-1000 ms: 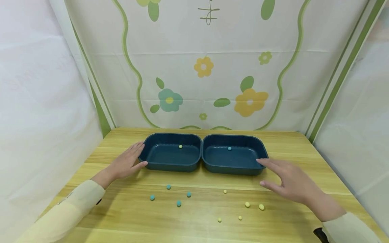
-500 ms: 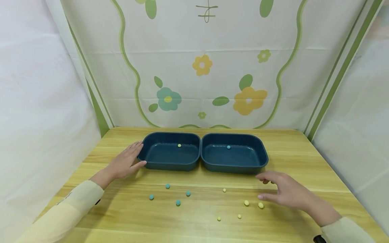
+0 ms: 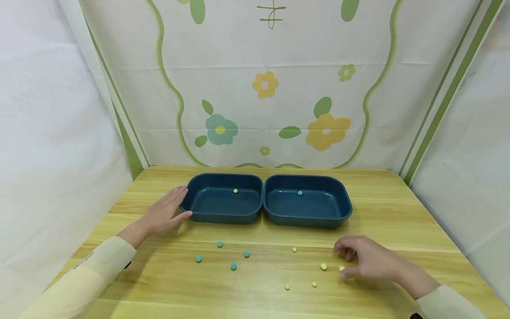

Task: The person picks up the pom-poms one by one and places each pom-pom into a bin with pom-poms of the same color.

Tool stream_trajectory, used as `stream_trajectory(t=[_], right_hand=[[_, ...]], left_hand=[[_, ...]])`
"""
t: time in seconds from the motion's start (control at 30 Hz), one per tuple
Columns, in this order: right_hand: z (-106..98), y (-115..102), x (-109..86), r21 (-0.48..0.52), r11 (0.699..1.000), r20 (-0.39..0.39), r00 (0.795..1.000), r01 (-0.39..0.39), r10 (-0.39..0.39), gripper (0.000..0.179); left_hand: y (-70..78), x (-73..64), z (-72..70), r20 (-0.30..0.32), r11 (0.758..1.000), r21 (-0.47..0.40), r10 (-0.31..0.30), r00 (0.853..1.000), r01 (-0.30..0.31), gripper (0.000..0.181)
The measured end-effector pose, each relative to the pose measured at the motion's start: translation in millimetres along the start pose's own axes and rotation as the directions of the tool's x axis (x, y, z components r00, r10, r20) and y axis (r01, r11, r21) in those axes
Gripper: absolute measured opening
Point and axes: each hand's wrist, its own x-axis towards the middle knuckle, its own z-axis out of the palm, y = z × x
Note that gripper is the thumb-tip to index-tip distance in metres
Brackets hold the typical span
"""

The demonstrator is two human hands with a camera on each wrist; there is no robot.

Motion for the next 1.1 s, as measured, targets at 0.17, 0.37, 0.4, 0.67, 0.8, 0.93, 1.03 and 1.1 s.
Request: stream_trajectory(t=[0.17, 0.37, 0.4, 0.67, 0.8, 0.93, 1.03, 1.1], right_hand=[[4.2, 2.7, 0.0, 0.045, 0.999, 0.046, 0.999, 0.002, -0.004, 0.038], [6.8, 6.2, -1.5, 0.114, 0.993, 0.09, 0.996, -0.013, 0.003, 0.032], [7.4, 6.6, -1.7, 0.123, 0.992, 0.092, 0.996, -0.014, 0.002, 0.031], [10.1, 7.0, -1.3, 0.21, 0.977, 0.106, 0.994, -0.034, 0.012, 0.027], [10.1, 7.4, -1.9, 0.226, 0.973, 0.103, 0.995, -0.037, 0.014, 0.024], [10.2, 8.0, -2.6, 0.232, 0.972, 0.096, 0.995, -0.032, 0.01, 0.022], [10.8, 9.1, -3.1, 0.236, 0.972, 0.09, 0.996, -0.021, 0.0, 0.02], [11.3, 10.1, -3.3, 0.237, 0.971, 0.088, 0.996, -0.014, -0.007, 0.019]], left_hand=[[0.2, -0.5, -0.8, 0.004, 1.0, 0.0, -0.002, 1.0, 0.002, 0.082], [-0.6, -1.2, 0.5, 0.0, 1.0, 0.001, 0.002, 1.0, -0.002, 0.082], [-0.6, -1.2, 0.6, 0.0, 1.0, 0.001, 0.002, 1.0, -0.002, 0.082], [0.6, -2.4, 0.2, 0.002, 1.0, 0.003, -0.002, 1.0, 0.002, 0.081], [0.8, -2.5, 0.2, -0.001, 1.0, 0.01, -0.003, 1.0, 0.003, 0.081], [1.7, -2.2, -0.6, -0.001, 1.0, 0.006, -0.005, 1.0, 0.005, 0.081], [2.4, -1.7, -1.3, 0.002, 1.0, 0.001, -0.008, 1.0, 0.008, 0.082], [2.3, -1.3, -1.5, 0.001, 1.0, 0.0, -0.008, 1.0, 0.008, 0.082]])
